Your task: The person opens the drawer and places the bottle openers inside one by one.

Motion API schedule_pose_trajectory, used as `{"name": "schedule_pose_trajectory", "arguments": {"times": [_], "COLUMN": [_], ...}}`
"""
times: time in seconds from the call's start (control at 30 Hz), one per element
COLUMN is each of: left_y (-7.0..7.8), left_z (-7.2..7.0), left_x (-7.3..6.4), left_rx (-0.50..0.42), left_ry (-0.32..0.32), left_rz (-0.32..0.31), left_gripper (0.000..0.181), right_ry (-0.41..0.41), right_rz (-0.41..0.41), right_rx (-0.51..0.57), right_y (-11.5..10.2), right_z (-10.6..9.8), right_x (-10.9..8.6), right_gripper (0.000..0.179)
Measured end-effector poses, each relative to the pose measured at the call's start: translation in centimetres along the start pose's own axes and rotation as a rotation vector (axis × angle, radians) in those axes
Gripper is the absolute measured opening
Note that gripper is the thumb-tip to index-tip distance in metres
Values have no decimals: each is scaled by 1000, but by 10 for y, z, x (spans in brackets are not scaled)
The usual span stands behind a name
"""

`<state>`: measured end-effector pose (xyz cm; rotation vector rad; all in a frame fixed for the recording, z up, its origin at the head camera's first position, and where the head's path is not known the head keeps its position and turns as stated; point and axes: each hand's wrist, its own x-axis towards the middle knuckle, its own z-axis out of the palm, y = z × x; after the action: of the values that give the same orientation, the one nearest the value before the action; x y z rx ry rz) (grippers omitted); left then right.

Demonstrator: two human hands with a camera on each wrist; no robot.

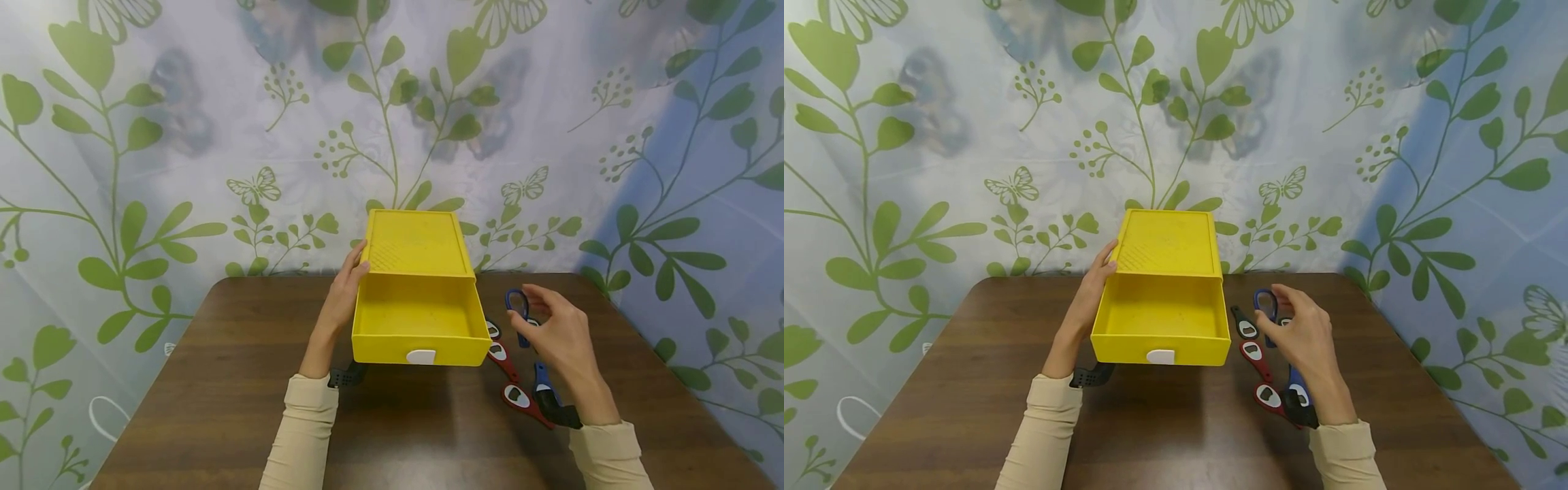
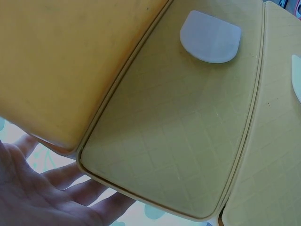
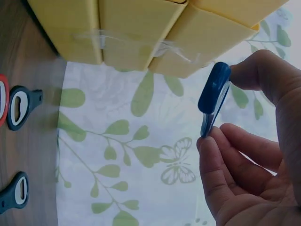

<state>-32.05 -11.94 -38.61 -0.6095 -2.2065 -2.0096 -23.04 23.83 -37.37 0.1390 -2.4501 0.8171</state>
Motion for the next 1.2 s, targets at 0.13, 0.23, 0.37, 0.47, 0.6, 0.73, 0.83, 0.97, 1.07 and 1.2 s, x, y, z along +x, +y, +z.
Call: {"name": "schedule_pose_trajectory", "arguments": {"times": [0.13, 0.23, 0.37, 0.47, 0.6, 0.73, 0.83, 0.97, 1.07, 1.2], "left_y": [0, 0, 0, 1, 1, -1, -2, -2, -3, -3], "left_z": [-2, -2, -2, -2, -2, -3, -3, -2, -2, -2], "left_x": [0, 1, 1, 0, 0, 0, 1, 1, 2, 2], "left_rx": [-7, -7, -4, -3, -4, -9, -12, -16, -16, -16], "left_ry": [-8, -6, -2, 0, 1, -2, -11, -20, -19, -18], "left_rz": [-1, 0, 7, 5, -6, -11, -6, 1, 3, 6], "left_gripper": [57, 57, 57, 57, 58, 58, 57, 58, 57, 57], "right_ry": [16, 46, 89, 111, 133, 138, 140, 151, 160, 162], "right_rz": [-7, -23, -52, -69, -79, -59, -39, -27, -20, -18], "right_rx": [2, 5, 24, 42, 65, 99, 119, 144, 168, 211], "right_y": [-5, -9, -16, -22, -30, -39, -45, -53, -56, -60], "right_z": [-2, -3, -5, -6, -7, -7, -6, -5, -4, -3], "right_x": [0, 0, 0, 1, 1, 1, 1, 2, 2, 4], "right_gripper": [54, 54, 52, 52, 51, 51, 51, 50, 50, 50]}}
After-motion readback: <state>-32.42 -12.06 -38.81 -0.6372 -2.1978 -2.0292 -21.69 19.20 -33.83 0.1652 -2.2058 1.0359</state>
